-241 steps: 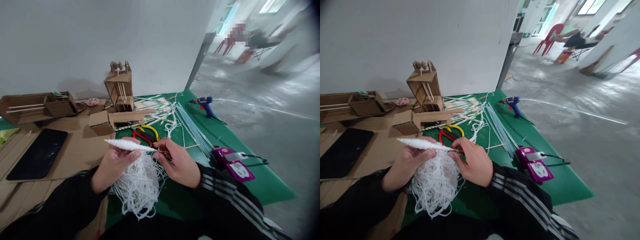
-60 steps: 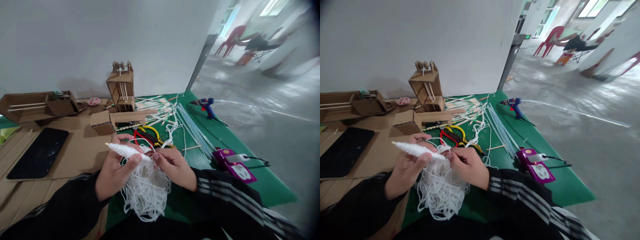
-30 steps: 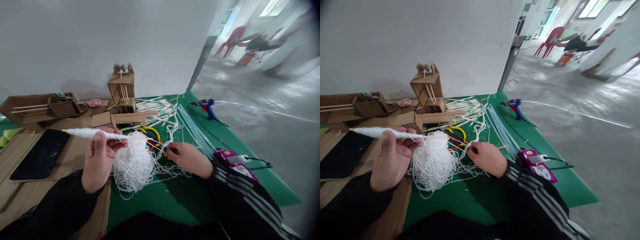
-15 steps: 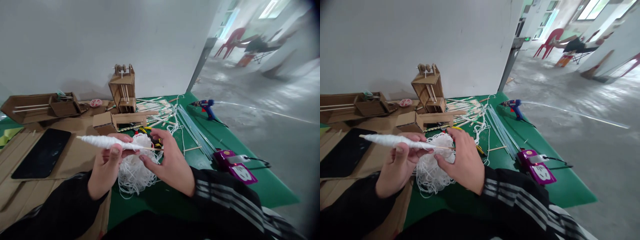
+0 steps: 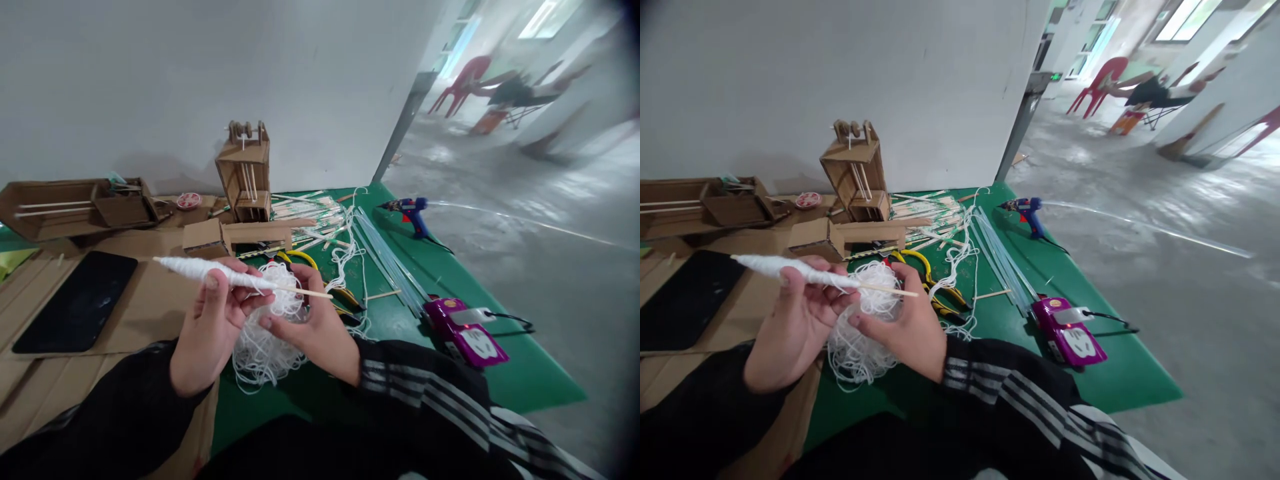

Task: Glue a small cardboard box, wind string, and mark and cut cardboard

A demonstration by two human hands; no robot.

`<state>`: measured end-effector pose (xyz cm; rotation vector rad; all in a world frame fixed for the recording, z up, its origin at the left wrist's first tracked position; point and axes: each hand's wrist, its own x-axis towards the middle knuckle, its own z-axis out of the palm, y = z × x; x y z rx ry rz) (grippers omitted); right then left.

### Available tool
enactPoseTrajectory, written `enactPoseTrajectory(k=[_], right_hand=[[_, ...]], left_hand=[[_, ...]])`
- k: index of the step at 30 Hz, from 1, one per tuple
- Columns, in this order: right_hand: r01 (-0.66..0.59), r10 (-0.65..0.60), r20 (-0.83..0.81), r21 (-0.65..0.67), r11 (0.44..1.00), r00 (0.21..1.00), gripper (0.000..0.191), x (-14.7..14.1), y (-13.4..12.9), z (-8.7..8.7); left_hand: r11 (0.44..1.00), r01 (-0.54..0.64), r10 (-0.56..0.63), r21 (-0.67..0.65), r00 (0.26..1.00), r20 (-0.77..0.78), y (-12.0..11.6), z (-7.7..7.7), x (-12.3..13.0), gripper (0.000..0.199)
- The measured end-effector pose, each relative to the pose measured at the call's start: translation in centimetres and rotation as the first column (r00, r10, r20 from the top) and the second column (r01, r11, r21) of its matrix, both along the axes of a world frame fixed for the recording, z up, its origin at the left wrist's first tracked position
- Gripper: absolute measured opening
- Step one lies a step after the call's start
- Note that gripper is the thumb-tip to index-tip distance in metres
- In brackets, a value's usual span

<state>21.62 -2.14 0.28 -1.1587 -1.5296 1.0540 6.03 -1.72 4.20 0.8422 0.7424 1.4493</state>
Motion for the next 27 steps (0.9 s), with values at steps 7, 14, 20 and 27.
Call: enactPoseTrajectory(k=[7,14,20,27], right_hand=[[-0.010,0.006,-0.055,-0.074,0.997,0.998,0.028,0.7,0.8,-0.3],[-0.035,0.023,-0.110,-0.108,0.994,0.994,0.026,1.1,1.0,-0.1],[-0.020,0.012,-0.075,-0.106,0.994,0.997,0.024,1.2,1.0,0.2],[-0.027,0.021,-0.055,-0.110,0.994,0.998,0.025,1.2,0.9,0.2]], left_hand=[[0.991,0.126,-0.125,-0.047,0.992,0.007,0.0,0.5,-0.4,0.036],[0.931,0.329,-0.364,-0.159,0.870,-0.332,0.0,0.0,-1.3,0.022],[0.955,0.296,-0.181,-0.037,0.477,-0.860,-0.1,0.6,-2.0,0.004],[0.920,0.381,0.138,0.089,-0.102,-0.985,-0.4,1.0,-2.0,0.019]])
